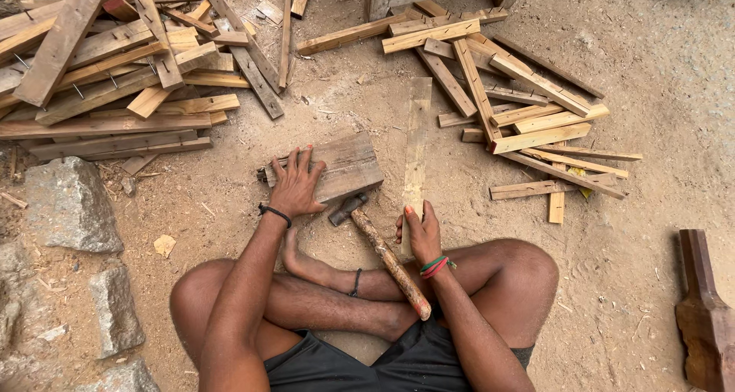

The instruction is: The person sits on the ground and uses a hammer to split small wooden planks placed on a larger wooden block. They repeatedly pick up planks, position them, strike them to split them, and then toss the split pieces aside.

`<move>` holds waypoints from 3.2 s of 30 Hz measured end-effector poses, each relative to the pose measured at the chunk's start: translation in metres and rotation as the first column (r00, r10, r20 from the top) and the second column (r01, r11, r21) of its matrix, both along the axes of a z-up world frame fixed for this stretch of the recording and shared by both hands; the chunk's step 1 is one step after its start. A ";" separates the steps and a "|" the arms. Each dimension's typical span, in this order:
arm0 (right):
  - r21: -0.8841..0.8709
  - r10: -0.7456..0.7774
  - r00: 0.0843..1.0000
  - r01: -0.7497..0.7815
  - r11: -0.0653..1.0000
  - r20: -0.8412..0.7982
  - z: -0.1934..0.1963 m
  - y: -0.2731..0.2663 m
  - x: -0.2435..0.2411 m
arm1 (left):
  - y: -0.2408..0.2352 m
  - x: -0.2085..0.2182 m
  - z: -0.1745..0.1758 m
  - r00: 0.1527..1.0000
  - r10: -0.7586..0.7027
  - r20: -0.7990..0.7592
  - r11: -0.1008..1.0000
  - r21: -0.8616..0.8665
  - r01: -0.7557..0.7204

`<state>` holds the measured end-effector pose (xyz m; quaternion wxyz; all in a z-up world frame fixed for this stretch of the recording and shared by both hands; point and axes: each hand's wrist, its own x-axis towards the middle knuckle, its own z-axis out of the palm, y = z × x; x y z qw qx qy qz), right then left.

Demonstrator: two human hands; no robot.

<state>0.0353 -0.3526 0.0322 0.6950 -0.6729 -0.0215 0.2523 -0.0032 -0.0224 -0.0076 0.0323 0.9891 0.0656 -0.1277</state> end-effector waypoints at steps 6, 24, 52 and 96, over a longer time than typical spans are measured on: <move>0.085 0.053 0.993 -0.044 0.995 -0.107 0.005 0.011 -0.013 | -0.020 -0.010 0.019 0.984 0.061 0.169 0.997 -0.053 -0.053; -0.499 0.460 0.835 -0.273 0.822 0.301 -0.108 0.050 -0.088 | -0.113 -0.061 -0.014 0.899 0.437 0.014 0.649 -0.697 -0.305; -0.227 0.576 0.746 -0.657 0.719 -0.335 -0.063 -0.016 0.004 | -0.102 -0.040 0.009 0.829 0.558 -0.028 0.673 -0.569 -0.473; -0.424 0.093 0.745 0.268 0.865 0.661 0.161 0.003 0.011 | -0.127 -0.029 -0.016 0.836 0.536 0.121 0.715 -0.592 -0.372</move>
